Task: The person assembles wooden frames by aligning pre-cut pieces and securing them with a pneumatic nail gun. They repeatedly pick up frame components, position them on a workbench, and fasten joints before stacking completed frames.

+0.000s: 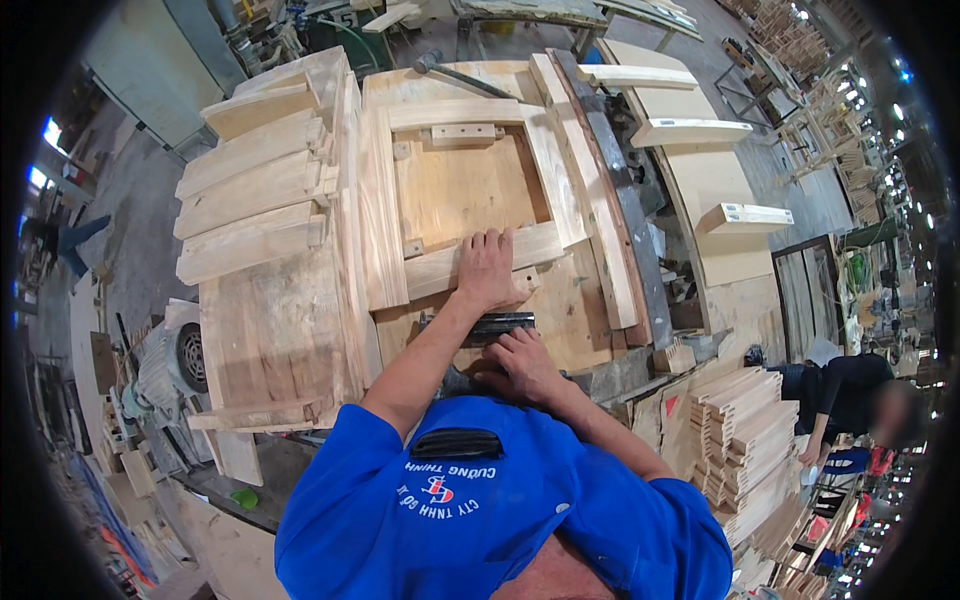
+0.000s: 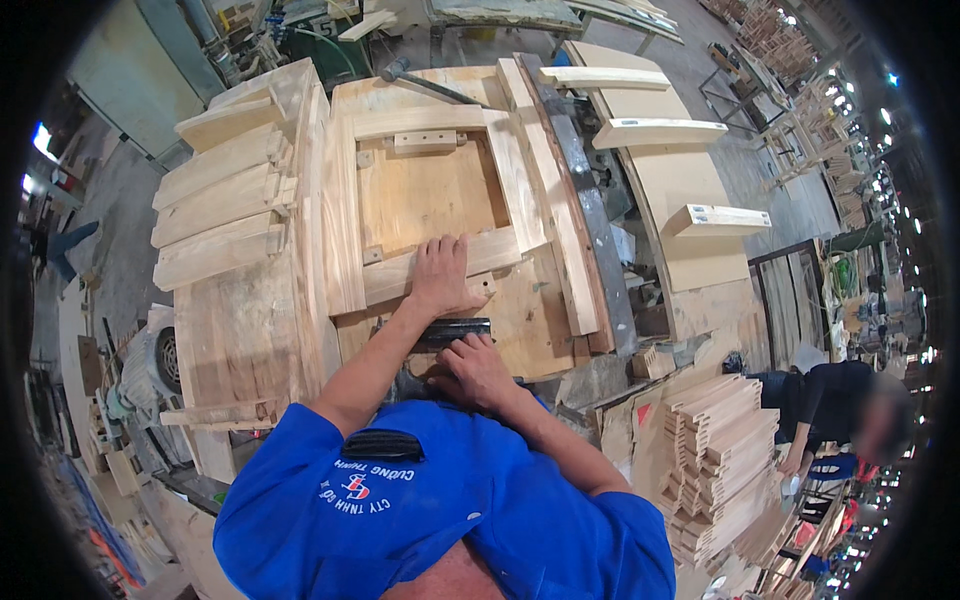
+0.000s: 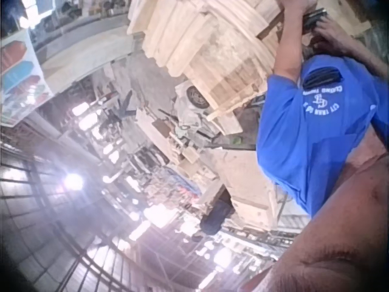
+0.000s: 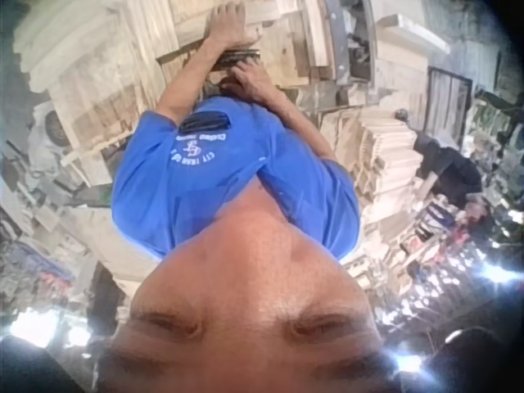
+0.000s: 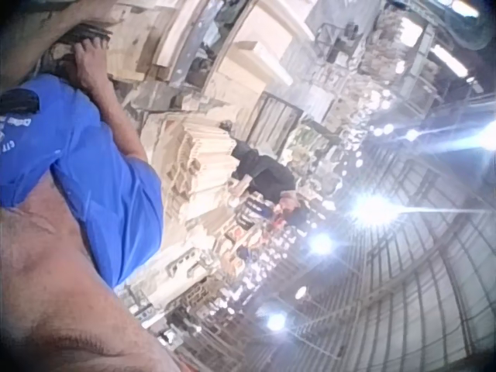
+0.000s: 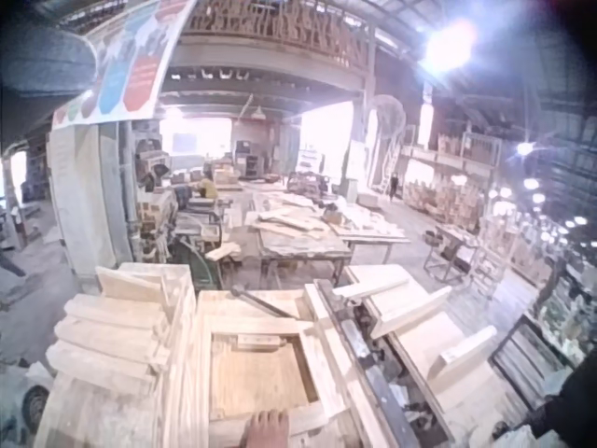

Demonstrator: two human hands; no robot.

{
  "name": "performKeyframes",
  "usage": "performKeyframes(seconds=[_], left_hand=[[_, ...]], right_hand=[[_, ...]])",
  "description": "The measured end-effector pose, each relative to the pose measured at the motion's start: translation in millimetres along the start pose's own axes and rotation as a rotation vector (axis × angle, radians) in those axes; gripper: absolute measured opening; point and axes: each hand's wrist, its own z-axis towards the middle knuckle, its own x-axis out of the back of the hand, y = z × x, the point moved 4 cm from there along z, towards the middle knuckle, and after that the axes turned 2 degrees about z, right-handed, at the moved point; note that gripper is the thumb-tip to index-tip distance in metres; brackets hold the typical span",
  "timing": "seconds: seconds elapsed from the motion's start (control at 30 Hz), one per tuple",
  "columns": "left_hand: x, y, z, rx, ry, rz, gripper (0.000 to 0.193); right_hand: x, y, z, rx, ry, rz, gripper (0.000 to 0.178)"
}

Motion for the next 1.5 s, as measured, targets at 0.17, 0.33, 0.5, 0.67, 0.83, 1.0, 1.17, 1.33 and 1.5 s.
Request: performKeyframes(seconds=[0.17, 0.33, 0.5, 0.67, 0.83, 1.0, 1.17, 1.33, 1.5], left_hand=[[-0.7, -0.1, 0.0, 0.017, -0.023, 0.004, 0.113], [-2.5, -3.4, 0.4, 0.015, -0.003, -0.026, 0.111], [-2.5, -1.9, 0.1, 0.011, -0.025, -0.004, 0.111], [-0.7, -2.7, 0.6, 0.025, -0.036, -0.026, 0.110], [-1.3, -2.6, 2.1, 0.037, -0.030, -0.033, 0.109], [0.5, -1.9, 0.2, 0.050, -0.053, -0.042, 0.108], [1.3, -2.2, 0.2, 0.031, -0.024, -0.032, 0.111], [-1.2, -0.7, -1.7, 0.024, -0.033, -0.024, 0.113], [-0.6, -2.6, -2.1, 0.035, -0.006, -0.052, 0.112]], right_hand=[[5.1, -4.9, 1.9, -0.008, -0.027, 0.009, 0.031], [2.6, -5.9, -0.8, -0.026, -0.025, -0.005, 0.033], [0.0, -5.0, 2.3, -0.009, -0.012, 0.000, 0.037], [-1.1, -3.5, 2.9, 0.020, -0.026, 0.005, 0.035], [0.8, -2.4, 2.9, 0.044, -0.044, -0.006, 0.036], [-1.2, -2.8, 4.6, 0.071, -0.077, -0.002, 0.037], [-3.5, -3.1, 7.8, 0.052, -0.145, 0.013, 0.038], [-5.9, -7.4, 5.3, 0.051, -0.193, 0.064, 0.037], [-3.7, -5.9, 11.7, 0.025, -0.251, 0.124, 0.040]])
